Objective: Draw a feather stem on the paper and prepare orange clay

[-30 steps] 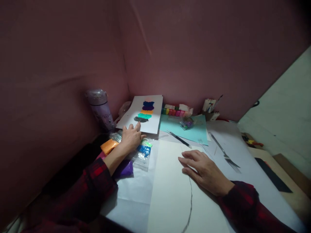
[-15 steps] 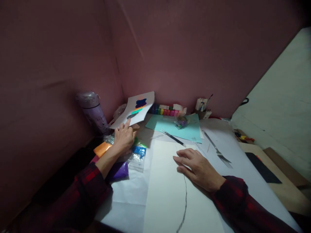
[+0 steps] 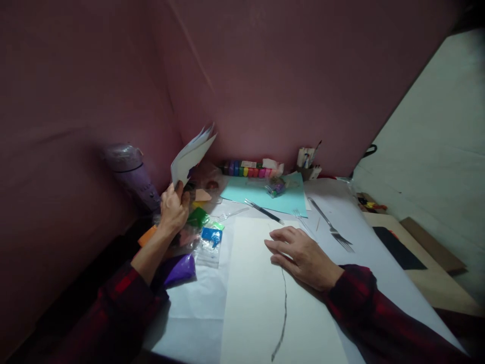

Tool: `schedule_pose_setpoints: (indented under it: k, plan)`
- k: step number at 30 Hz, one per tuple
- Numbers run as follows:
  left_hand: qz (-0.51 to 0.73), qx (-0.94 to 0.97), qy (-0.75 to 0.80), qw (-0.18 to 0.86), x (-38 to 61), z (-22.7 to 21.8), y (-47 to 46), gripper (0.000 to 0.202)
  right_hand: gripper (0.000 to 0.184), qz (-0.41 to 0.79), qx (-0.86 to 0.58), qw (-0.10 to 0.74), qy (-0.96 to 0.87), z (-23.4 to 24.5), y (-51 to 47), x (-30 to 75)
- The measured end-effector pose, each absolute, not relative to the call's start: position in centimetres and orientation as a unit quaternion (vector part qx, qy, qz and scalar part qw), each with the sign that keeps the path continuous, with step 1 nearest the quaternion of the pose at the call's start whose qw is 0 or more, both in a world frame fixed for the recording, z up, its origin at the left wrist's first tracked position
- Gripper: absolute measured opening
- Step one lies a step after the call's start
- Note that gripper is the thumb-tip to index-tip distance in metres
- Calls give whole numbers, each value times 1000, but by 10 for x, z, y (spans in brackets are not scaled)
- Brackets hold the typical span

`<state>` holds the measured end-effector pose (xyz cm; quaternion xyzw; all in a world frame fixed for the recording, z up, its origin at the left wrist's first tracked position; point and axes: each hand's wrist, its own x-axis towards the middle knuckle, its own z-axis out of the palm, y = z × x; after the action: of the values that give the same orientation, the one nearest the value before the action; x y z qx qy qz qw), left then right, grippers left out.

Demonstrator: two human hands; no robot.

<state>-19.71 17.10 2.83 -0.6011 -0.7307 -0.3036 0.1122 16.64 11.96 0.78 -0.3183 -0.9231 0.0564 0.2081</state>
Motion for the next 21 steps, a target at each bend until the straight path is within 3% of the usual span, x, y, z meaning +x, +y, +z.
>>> schedule_pose_setpoints:
  k: [21]
  plan:
    - [-337,-598,-722,88,-193,29,165,52,21,49,-317,210,-924,8,120,167]
